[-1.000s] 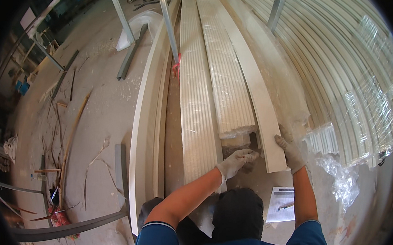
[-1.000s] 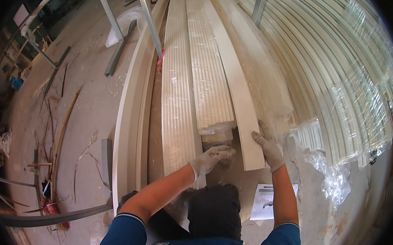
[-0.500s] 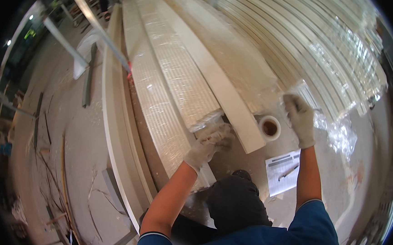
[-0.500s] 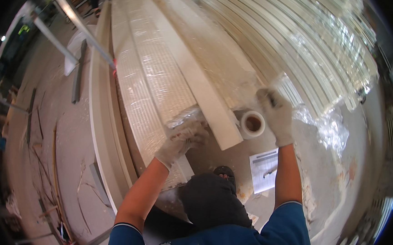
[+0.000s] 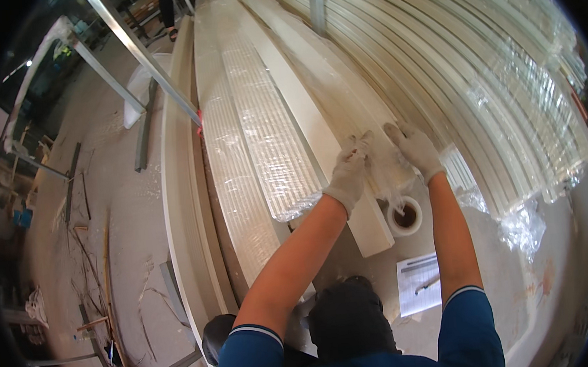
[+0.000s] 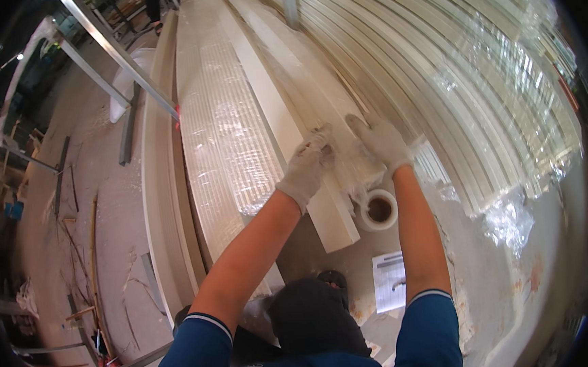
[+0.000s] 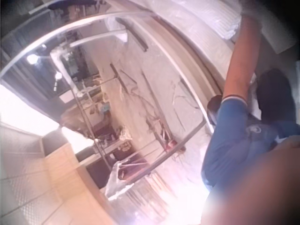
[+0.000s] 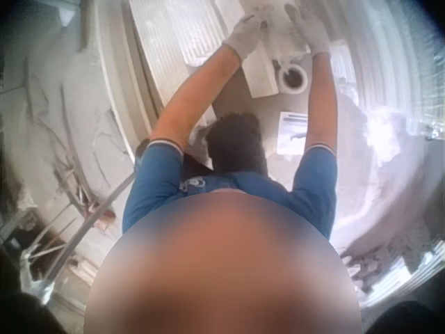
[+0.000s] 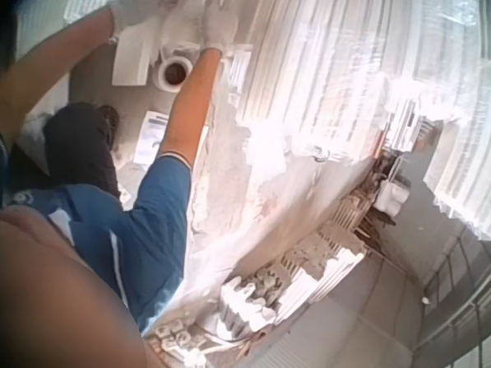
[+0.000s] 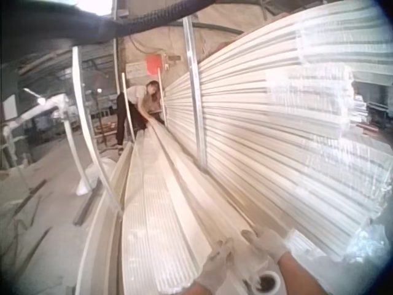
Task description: The person repeatedly picks up long, light-colored wooden profiles from a pile, wraps them in clear plastic film, and stacks them on a rack. The person handles the profiles one at a time, wrapping each before placing it in the stack.
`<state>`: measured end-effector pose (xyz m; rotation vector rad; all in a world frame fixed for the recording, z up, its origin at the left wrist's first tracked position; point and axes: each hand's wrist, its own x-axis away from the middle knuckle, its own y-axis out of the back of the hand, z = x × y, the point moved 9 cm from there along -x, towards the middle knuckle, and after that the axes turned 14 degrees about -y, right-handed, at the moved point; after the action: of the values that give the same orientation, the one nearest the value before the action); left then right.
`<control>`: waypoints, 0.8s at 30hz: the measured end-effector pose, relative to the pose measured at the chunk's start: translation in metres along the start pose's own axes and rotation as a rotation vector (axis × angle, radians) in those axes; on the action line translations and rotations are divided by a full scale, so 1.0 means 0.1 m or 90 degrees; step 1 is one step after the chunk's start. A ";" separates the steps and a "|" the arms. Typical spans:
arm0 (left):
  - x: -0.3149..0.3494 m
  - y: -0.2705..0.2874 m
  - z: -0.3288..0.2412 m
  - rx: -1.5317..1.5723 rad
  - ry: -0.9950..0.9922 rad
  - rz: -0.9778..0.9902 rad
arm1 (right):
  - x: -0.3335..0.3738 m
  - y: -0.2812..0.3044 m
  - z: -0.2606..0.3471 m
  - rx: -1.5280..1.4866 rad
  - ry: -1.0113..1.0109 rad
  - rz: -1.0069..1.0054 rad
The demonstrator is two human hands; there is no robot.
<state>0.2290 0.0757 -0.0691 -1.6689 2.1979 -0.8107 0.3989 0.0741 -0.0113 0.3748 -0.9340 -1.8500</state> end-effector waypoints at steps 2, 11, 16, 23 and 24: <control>-0.08 -0.04 0.08 0.093 0.044 -0.009 | 0.07 0.02 0.03 0.029 -0.001 -0.014; -0.01 -0.15 -0.08 0.102 0.033 0.028 | -0.12 -0.19 -0.22 -0.366 -0.047 0.078; 0.00 0.04 -0.06 0.102 0.061 -0.081 | 0.02 -0.19 -0.14 -0.332 -0.072 0.103; -0.15 0.25 0.03 0.227 0.025 -0.089 | 0.28 -0.19 0.27 -0.281 -0.016 0.105; -0.14 0.24 0.05 0.265 0.055 -0.075 | 0.33 -0.15 0.32 -0.186 0.006 0.032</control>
<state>0.2170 0.0923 -0.0887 -1.5840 1.8281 -1.2898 0.3549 0.0625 0.0032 0.1790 -0.6475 -1.9020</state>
